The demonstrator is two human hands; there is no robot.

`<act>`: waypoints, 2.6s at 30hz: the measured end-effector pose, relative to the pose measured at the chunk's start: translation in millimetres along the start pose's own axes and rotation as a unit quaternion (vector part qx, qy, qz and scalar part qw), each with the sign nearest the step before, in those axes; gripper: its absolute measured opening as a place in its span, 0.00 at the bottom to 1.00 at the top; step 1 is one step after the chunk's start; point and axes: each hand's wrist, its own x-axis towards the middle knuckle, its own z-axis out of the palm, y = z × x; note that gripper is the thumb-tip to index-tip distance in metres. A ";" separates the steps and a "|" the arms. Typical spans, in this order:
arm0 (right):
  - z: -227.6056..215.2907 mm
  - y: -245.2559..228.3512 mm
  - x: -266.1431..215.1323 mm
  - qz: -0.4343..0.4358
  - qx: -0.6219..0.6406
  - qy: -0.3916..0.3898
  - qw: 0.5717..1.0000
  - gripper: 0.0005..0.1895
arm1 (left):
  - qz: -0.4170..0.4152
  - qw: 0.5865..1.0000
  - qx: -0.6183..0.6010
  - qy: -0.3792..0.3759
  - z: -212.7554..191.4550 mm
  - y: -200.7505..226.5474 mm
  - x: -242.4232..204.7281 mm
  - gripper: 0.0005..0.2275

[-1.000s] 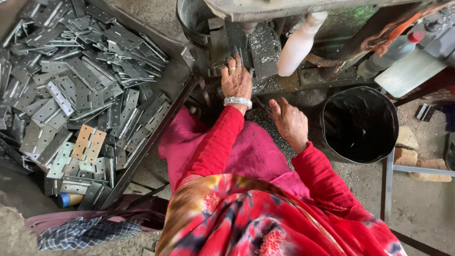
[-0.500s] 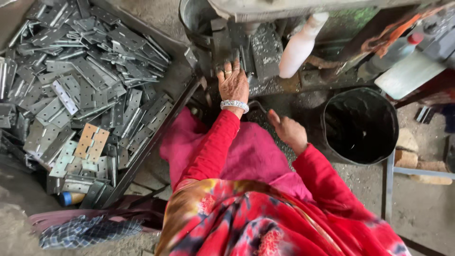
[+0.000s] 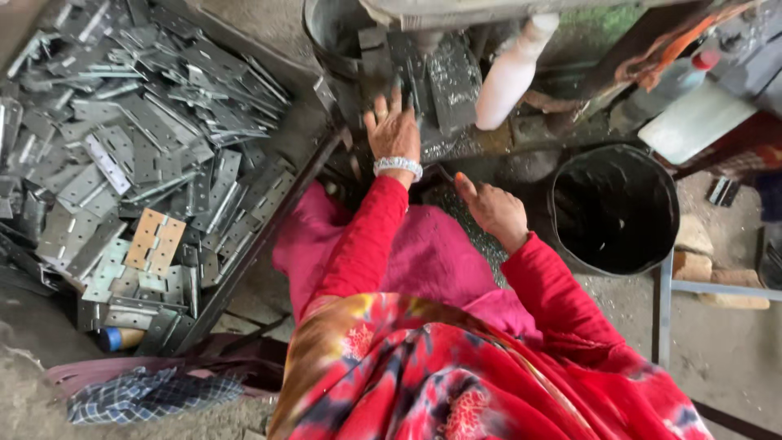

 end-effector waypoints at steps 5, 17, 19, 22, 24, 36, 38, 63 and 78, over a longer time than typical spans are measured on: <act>2.1 -3.5 -7.8 0.123 -0.037 -0.067 0.989 0.45 | -0.009 1.000 0.006 -0.027 -3.4 0.2 -0.6 0.13; 8.9 6.5 7.4 0.087 -0.041 -0.022 0.995 0.46 | -0.008 0.999 -0.018 -0.038 14.8 -6.6 -6.5 0.14; 27.0 13.7 -0.9 0.120 -0.041 -0.038 0.991 0.47 | -0.018 0.996 0.007 -0.082 11.9 -6.3 -8.7 0.12; 43.8 29.1 -21.9 0.158 -0.008 -0.072 0.985 0.46 | -0.038 0.993 -0.003 -0.111 5.3 3.5 -10.4 0.11; 48.2 16.1 -7.0 0.152 0.003 -0.071 0.986 0.46 | 0.000 0.997 0.020 -0.071 -10.7 -11.8 4.7 0.12; 43.7 23.8 -23.5 0.087 -0.064 0.006 0.994 0.43 | -0.001 0.998 0.019 -0.061 17.6 -5.0 14.1 0.18; 42.5 12.0 -21.6 0.126 0.036 -0.052 0.990 0.43 | -0.007 0.998 0.016 -0.067 2.6 -10.4 7.0 0.17; -47.0 -48.7 -25.4 -0.056 -0.310 0.156 0.936 0.24 | -0.118 0.991 0.004 -0.059 -92.1 -102.8 -121.1 0.07; -55.6 -64.4 -14.8 -0.044 -0.239 0.169 0.955 0.18 | -0.255 0.941 0.165 -0.149 -78.9 -233.4 -66.7 0.18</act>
